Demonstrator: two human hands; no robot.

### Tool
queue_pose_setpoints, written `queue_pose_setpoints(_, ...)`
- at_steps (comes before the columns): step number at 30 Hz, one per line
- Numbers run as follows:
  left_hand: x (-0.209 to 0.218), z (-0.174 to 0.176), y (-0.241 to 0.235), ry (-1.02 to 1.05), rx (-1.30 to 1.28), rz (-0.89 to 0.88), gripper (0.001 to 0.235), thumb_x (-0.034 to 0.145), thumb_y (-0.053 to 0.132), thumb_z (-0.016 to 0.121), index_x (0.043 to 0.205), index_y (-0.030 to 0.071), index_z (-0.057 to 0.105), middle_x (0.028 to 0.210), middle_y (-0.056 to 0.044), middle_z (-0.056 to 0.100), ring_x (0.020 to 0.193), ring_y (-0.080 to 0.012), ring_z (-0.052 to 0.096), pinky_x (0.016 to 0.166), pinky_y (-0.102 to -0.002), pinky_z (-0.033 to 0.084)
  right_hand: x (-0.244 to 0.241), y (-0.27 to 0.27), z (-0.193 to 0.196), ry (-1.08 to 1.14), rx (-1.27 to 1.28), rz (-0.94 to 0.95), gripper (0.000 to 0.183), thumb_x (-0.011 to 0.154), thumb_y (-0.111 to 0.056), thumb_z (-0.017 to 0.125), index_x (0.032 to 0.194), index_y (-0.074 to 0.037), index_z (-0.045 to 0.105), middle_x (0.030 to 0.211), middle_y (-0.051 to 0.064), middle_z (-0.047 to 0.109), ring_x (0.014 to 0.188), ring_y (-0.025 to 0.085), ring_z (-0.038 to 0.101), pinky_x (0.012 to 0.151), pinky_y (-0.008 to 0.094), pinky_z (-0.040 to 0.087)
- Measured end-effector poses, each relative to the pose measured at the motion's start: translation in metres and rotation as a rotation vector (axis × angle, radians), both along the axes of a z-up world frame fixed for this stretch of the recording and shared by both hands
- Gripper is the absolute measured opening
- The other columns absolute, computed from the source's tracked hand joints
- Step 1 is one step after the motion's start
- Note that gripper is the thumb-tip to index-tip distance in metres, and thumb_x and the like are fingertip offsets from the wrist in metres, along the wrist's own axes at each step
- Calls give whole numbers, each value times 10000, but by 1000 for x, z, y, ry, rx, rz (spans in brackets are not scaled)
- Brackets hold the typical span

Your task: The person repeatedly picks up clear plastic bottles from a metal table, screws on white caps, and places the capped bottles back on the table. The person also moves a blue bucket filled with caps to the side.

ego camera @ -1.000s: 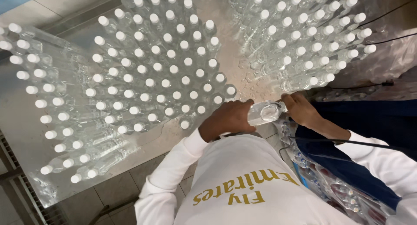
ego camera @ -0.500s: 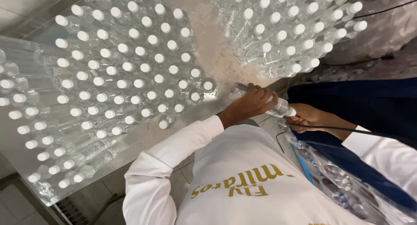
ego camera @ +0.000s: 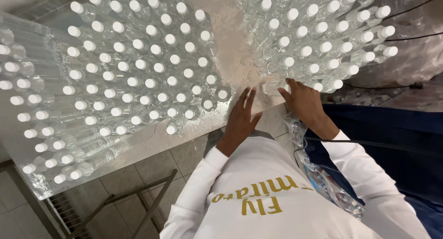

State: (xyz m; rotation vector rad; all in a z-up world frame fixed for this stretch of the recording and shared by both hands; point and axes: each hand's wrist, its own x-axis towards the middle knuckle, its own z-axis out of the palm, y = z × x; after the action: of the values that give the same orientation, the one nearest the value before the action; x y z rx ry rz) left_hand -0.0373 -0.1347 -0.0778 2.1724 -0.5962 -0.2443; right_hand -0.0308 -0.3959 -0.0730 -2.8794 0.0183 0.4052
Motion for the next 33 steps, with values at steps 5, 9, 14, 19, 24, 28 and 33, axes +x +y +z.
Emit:
queue_pose_setpoints(5,-25,4,59,203,-37,174,717,1096,213,617,1732,173,289,1659,-225,377,1354,-482,620,981,-614,641,15,-17,-41,-64,-203,-53,480,1132,-495,628,1374,-91,725,907,138,775,839,377,804,687,520,630)
queue_pose_setpoints(9,-39,10,91,246,-67,274,621,1100,196,604,1676,125,383,1636,-227,406,1302,-415,682,971,-576,668,13,-26,-49,-157,-238,-55,437,1108,-449,708,1332,-75,744,888,128,753,816,366,794,672,504,633)
queue_pose_setpoints(14,-39,6,120,190,-138,298,494,1115,168,611,1593,126,493,1485,-125,550,1092,-266,764,891,-406,698,11,-24,-66,-291,-236,-147,416,1213,-428,692,1324,-29,729,878,94,739,786,321,800,657,470,643)
queue_pose_setpoints(19,-29,19,142,155,-170,261,492,1121,184,590,1601,147,489,1457,-99,573,969,-197,724,763,-363,640,19,16,-18,-268,-318,-233,615,1115,-504,784,1440,-4,634,1041,159,691,898,380,741,621,509,615)
queue_pose_setpoints(24,-25,12,166,172,-240,247,461,1143,219,567,1590,132,492,1459,-94,581,939,-150,696,754,-326,608,32,107,24,-307,-93,-84,506,1180,-461,661,1422,-17,694,1219,201,733,1016,360,762,644,486,645)
queue_pose_setpoints(28,-21,21,181,184,-234,180,484,1132,194,575,1603,164,470,1496,-78,549,987,-147,701,779,-343,611,40,169,-14,96,186,99,539,1083,-509,574,1466,-130,571,1147,139,753,920,353,768,639,487,601)
queue_pose_setpoints(33,-19,32,199,221,-283,143,509,1119,159,595,1607,201,458,1522,-44,547,1058,-158,712,847,-369,651,44,161,-36,38,184,175,350,1083,-393,660,1286,-117,590,989,89,769,859,289,777,625,478,545)
